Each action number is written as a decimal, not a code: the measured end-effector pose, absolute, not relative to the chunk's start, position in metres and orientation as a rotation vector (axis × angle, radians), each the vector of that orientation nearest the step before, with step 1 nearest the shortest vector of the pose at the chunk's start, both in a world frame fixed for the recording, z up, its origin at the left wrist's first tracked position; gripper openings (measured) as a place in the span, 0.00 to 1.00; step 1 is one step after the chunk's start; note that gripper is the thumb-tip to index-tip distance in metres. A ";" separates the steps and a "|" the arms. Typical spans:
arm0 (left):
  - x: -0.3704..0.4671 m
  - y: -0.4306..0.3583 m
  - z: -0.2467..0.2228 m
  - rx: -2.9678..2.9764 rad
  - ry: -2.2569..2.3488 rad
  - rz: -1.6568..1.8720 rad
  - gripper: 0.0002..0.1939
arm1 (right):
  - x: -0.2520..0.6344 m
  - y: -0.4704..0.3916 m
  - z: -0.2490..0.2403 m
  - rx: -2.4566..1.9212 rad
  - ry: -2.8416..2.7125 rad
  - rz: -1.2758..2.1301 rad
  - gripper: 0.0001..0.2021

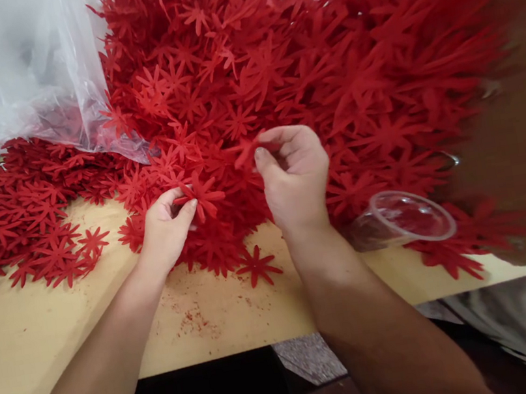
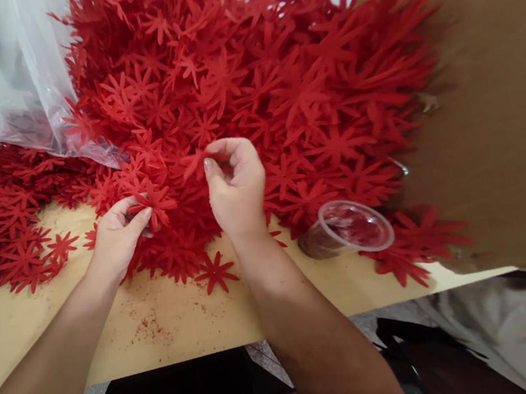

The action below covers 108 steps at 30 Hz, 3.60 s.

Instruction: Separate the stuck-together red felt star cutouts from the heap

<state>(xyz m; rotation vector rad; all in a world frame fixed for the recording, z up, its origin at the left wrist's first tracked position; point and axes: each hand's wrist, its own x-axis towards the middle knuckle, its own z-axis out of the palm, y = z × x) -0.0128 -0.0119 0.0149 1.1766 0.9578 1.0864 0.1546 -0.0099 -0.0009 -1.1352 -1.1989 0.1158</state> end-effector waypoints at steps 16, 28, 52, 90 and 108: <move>-0.014 -0.007 0.003 1.493 1.005 1.140 0.12 | 0.112 -0.031 0.006 -1.215 -1.610 0.138 0.05; -0.014 -0.009 0.014 1.192 0.939 1.079 0.09 | 0.122 -0.025 0.009 -1.125 -1.373 0.468 0.02; -0.015 -0.009 0.020 1.232 0.963 1.230 0.04 | 0.115 -0.030 0.009 -1.124 -1.539 0.132 0.13; -0.034 0.002 0.015 1.786 1.181 1.642 0.19 | 0.122 -0.023 0.012 -1.076 -1.288 0.632 0.22; -0.027 -0.002 0.021 1.163 0.929 1.378 0.11 | 0.120 -0.026 0.012 -0.938 -1.481 0.923 0.19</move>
